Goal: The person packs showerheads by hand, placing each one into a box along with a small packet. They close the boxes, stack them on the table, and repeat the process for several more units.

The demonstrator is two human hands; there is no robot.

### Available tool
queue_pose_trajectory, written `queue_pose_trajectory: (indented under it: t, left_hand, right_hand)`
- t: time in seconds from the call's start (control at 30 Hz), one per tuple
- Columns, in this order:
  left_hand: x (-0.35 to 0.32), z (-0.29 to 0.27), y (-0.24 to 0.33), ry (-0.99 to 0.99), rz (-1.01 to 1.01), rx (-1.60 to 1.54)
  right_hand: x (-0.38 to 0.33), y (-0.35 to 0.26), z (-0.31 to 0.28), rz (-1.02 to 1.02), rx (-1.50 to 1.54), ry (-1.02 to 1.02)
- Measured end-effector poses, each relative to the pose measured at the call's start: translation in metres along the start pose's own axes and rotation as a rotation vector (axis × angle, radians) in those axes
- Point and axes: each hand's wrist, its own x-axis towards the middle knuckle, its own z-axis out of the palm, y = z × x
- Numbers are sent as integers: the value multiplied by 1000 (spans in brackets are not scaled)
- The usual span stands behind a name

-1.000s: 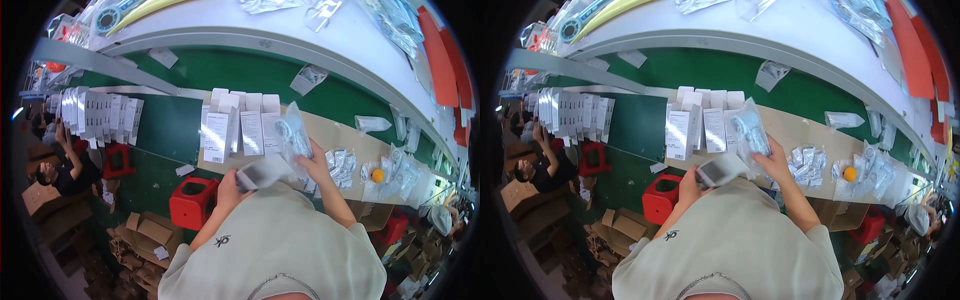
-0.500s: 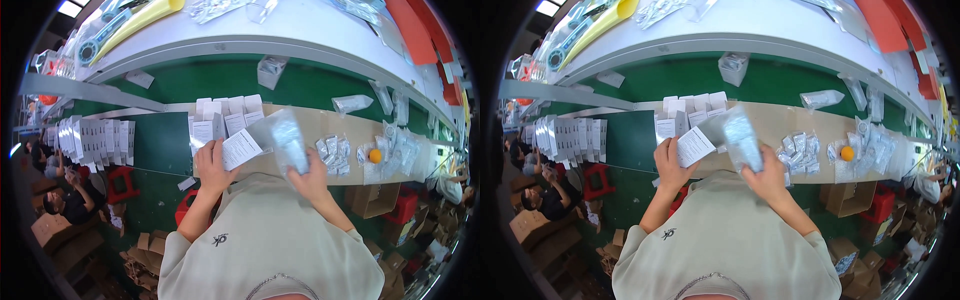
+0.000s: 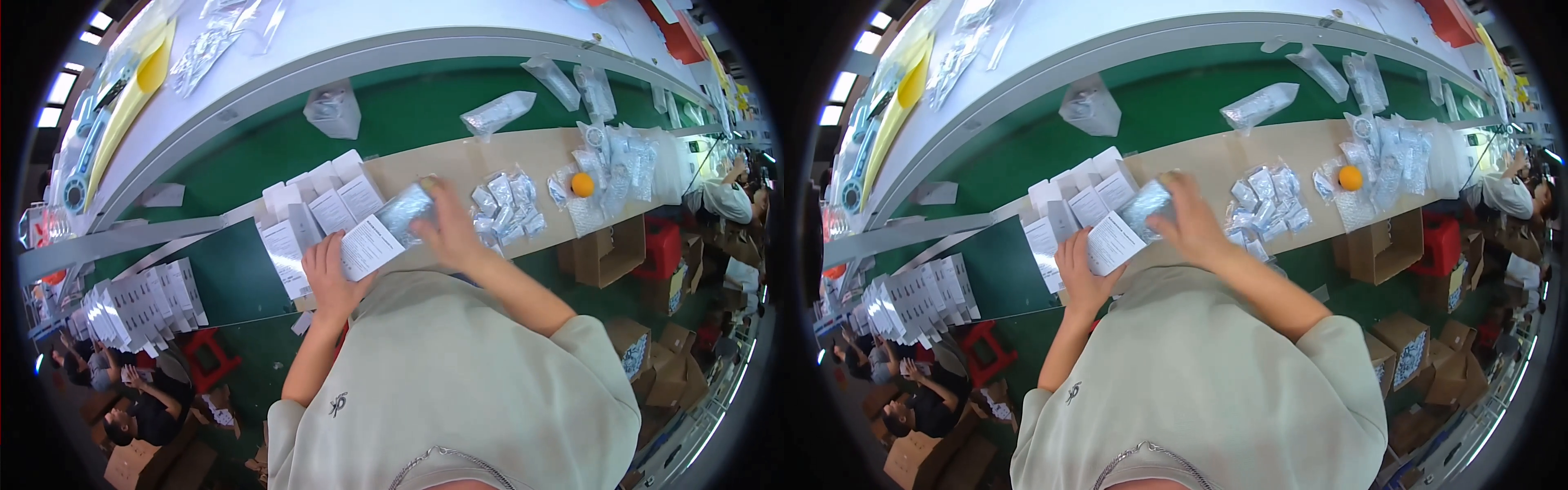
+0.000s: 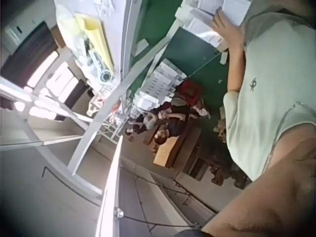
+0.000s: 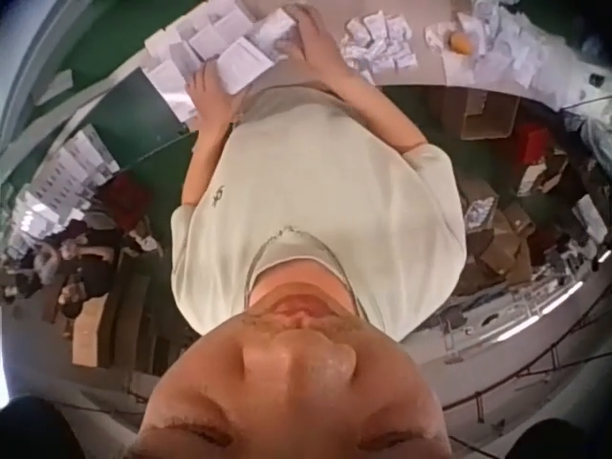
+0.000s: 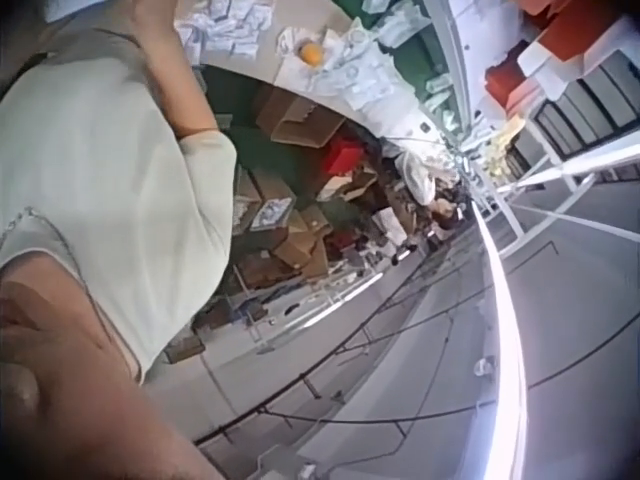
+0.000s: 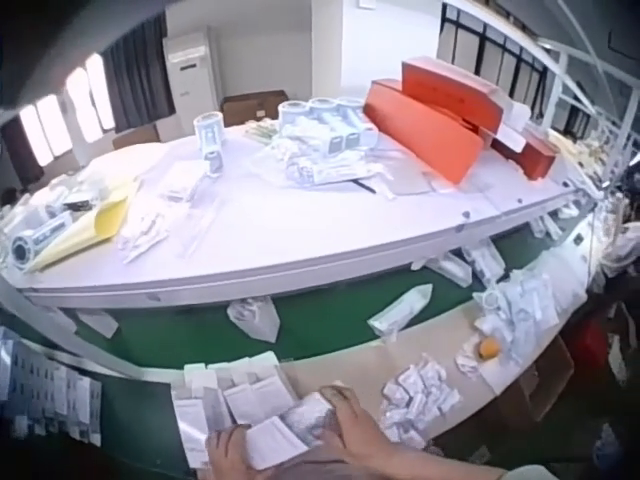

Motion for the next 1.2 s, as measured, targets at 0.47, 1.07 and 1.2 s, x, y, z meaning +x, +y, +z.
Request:
queue_pose_trajectory:
  t: [0.47,1.07,1.2]
  left_hand:
    - [-14,24,6,88,-239,-144]
    - [6,32,0,109,-192,73]
    - [11,29,0,124,-179,62]
  right_hand:
    - [-14,199,-68,278,-901,-343]
    - [33,13,14,152,318,-277]
    - [43,5,25,179,149,-291]
